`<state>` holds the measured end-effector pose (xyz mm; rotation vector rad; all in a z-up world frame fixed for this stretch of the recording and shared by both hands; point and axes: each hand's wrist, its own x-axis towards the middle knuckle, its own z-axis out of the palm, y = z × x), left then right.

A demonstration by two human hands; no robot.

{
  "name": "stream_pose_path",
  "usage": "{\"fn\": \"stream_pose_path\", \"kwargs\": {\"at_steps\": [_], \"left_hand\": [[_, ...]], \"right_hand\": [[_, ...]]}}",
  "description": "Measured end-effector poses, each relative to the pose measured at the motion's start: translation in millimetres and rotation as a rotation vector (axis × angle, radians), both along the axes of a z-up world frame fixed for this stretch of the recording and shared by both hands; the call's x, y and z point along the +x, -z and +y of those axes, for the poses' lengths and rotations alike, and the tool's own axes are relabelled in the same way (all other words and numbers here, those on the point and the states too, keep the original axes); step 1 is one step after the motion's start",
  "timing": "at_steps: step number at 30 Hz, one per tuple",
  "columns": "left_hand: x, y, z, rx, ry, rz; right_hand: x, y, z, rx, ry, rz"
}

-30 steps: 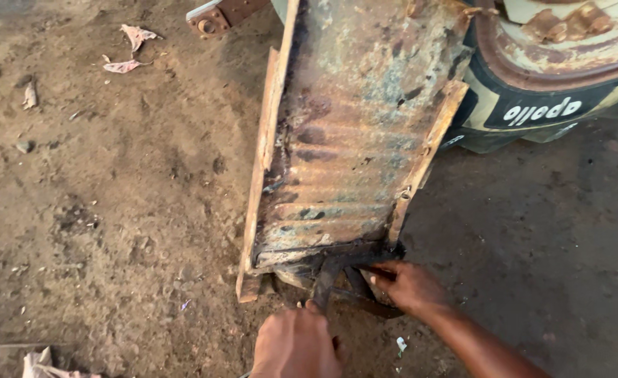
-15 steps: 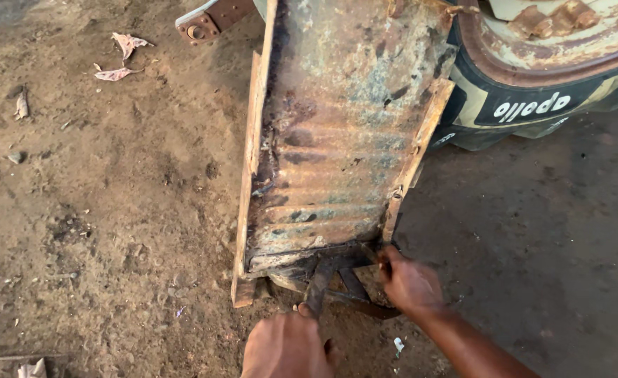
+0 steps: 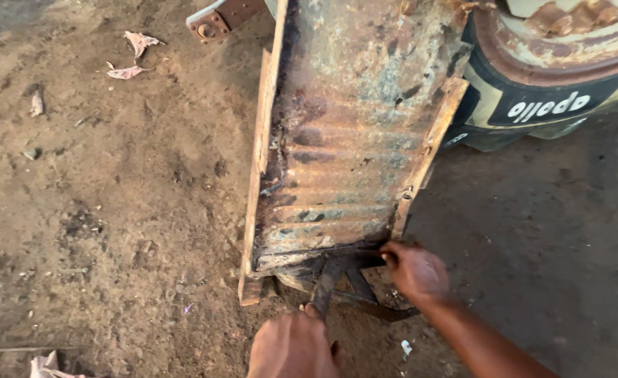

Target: The person uses a hammer and a metal tool to repeatedly strike and pry at a rusty, rectangular metal part resting on the ground. The person also uses a small white object to wipe the area being worked on.

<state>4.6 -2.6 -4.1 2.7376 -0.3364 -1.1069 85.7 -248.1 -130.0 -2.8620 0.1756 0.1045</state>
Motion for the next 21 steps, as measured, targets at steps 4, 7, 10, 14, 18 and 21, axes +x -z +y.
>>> {"fn": "stream_pose_path", "kwargs": {"at_steps": [4,7,10,14,18,21], "left_hand": [[3,1,-1,0.023,0.036,0.065],[4,1,-1,0.018,0.037,0.087],[2,1,-2,0.025,0.016,0.062],[3,4,-1,0.043,-0.052,0.099],[1,12,-1,0.004,-0.082,-0.012],[-3,16,9,0.018,-0.092,-0.134]], "right_hand": [[-4,11,-7,0.090,-0.023,-0.116],[-4,22,1,0.089,0.029,-0.158],[0,30,16,0.150,-0.094,-0.235],[-2,31,25,0.190,-0.053,-0.256],[-10,26,14,0.142,0.108,-0.062],[-7,34,28,0.222,0.067,-0.149]]}}
